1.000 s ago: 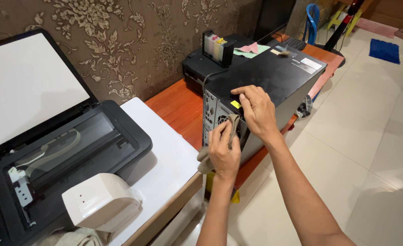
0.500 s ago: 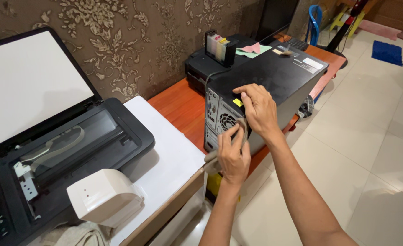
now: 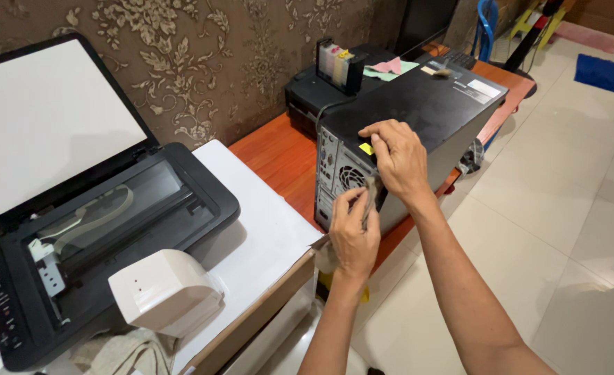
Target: The person wipes the exterior of a black desktop computer tower with a cloth, then sprays a cleaning solution onto the cloth and continues wiping the top, sides, and back of the tower. The person also wipes the desk surface around the tower.
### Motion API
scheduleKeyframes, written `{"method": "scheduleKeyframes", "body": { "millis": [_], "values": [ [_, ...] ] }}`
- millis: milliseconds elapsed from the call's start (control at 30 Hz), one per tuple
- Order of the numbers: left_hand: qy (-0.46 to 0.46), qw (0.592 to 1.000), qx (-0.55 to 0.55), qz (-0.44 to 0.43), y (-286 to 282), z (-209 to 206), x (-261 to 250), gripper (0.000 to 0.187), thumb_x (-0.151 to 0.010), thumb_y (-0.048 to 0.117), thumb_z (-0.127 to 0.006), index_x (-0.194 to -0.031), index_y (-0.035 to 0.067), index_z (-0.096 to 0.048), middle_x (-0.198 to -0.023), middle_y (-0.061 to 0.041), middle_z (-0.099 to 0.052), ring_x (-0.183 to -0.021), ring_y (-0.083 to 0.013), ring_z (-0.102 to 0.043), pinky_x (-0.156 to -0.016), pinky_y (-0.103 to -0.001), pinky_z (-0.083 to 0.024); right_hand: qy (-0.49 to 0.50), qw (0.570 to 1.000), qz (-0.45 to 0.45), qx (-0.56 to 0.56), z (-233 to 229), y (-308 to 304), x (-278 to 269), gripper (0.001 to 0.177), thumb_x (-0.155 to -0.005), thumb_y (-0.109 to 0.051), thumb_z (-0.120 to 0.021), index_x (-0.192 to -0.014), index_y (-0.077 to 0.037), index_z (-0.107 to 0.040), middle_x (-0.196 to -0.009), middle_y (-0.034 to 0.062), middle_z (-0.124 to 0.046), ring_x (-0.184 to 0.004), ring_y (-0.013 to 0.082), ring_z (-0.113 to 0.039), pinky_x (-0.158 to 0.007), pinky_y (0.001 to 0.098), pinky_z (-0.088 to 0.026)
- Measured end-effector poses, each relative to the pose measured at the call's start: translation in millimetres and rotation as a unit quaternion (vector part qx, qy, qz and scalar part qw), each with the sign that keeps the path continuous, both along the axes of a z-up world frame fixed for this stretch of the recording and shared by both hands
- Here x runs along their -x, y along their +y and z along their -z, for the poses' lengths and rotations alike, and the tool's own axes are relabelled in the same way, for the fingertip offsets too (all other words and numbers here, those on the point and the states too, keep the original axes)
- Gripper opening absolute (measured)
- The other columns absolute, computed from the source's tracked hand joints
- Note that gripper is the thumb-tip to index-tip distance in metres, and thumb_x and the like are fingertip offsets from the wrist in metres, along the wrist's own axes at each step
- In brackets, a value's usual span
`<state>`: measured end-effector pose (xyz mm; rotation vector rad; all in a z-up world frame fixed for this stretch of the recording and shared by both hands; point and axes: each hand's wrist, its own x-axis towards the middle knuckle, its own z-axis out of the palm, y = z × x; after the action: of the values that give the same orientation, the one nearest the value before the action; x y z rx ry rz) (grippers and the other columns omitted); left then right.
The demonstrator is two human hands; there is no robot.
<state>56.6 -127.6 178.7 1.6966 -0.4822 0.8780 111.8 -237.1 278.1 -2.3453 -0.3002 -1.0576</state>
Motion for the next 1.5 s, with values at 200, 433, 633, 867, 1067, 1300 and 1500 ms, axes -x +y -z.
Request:
{"method": "scheduleKeyframes", "body": {
  "millis": [200, 433, 633, 867, 1067, 1300, 1500],
  "values": [
    [-0.044, 0.999, 0.008, -0.023, -15.2, 3.7, 7.9, 0.03, -0.088, -0.001, -0.069, -0.118, -0.003, -0.072, -0.12, -0.014, -0.067, -0.109, -0.0317, -0.064, -0.092, -0.039, -0.055, -0.004, 1.0, -0.004, 0.0, -0.7, -1.1, 0.1, 0.02, -0.101, -0.014, -0.056, -0.102, -0.01, -0.075, -0.102, 0.0047, -0.072, -0.094, 0.0266, -0.062, -0.084, 0.0385, -0.048],
    [0.168, 0.969, 0.179, 0.015, -8.5, 36.6, 9.4, 0.023, -0.092, 0.006, -0.068, -0.114, 0.004, -0.075, -0.114, -0.01, -0.065, -0.092, -0.0243, -0.069, -0.076, -0.034, -0.059, 0.005, 1.0, -0.007, 0.001, -0.4, -2.8, 0.0, 0.021, -0.1, -0.014, -0.055, -0.102, -0.01, -0.075, -0.101, 0.0046, -0.071, -0.094, 0.0258, -0.063, -0.086, 0.038, -0.048],
    [0.029, 0.999, 0.04, -0.003, -21.2, 67.3, 19.6, 0.024, -0.089, 0.007, -0.071, -0.111, -0.002, -0.075, -0.114, -0.013, -0.067, -0.103, -0.0312, -0.065, -0.09, -0.041, -0.054, 0.0, 1.0, -0.004, -0.001, 0.4, -1.6, -1.2, 0.021, -0.101, -0.014, -0.054, -0.102, -0.01, -0.075, -0.104, 0.0049, -0.072, -0.095, 0.0263, -0.063, -0.086, 0.0383, -0.047],
    [0.192, 0.968, 0.148, -0.064, -4.7, 75.2, -15.7, 0.024, -0.096, 0.012, -0.066, -0.111, -0.006, -0.071, -0.114, -0.015, -0.064, -0.101, -0.0299, -0.067, -0.088, -0.039, -0.053, -0.005, 1.0, -0.009, 0.009, -1.3, -2.4, 1.3, 0.02, -0.099, -0.013, -0.055, -0.101, -0.009, -0.075, -0.105, 0.0051, -0.072, -0.097, 0.0265, -0.064, -0.087, 0.0386, -0.048],
    [0.152, 0.983, 0.091, -0.036, -5.9, 77.3, -40.1, 0.023, -0.094, 0.011, -0.067, -0.11, -0.004, -0.074, -0.108, -0.013, -0.066, -0.097, -0.0277, -0.066, -0.086, -0.038, -0.053, -0.003, 1.0, -0.009, -0.009, -1.6, -1.7, 1.0, 0.02, -0.099, -0.013, -0.056, -0.102, -0.009, -0.075, -0.105, 0.0045, -0.073, -0.098, 0.026, -0.065, -0.087, 0.0378, -0.049],
    [0.158, 0.972, 0.136, -0.111, 19.1, 92.2, -65.4, 0.019, -0.096, 0.012, -0.068, -0.106, -0.001, -0.076, -0.101, -0.011, -0.068, -0.091, -0.0241, -0.066, -0.08, -0.039, -0.053, 0.001, 1.0, -0.004, -0.002, -1.5, -2.1, 0.5, 0.019, -0.099, -0.013, -0.056, -0.1, -0.009, -0.075, -0.105, 0.0043, -0.073, -0.098, 0.0261, -0.065, -0.086, 0.0382, -0.048],
    [0.203, 0.973, 0.108, -0.029, 5.9, 110.6, -68.0, 0.021, -0.094, 0.014, -0.07, -0.107, -0.002, -0.073, -0.11, -0.011, -0.067, -0.097, -0.0255, -0.067, -0.084, -0.038, -0.055, -0.009, 1.0, -0.004, 0.002, 0.2, -2.6, -1.2, 0.019, -0.099, -0.013, -0.057, -0.101, -0.009, -0.075, -0.107, 0.0044, -0.073, -0.099, 0.0262, -0.064, -0.087, 0.0391, -0.048]
  ]
}}
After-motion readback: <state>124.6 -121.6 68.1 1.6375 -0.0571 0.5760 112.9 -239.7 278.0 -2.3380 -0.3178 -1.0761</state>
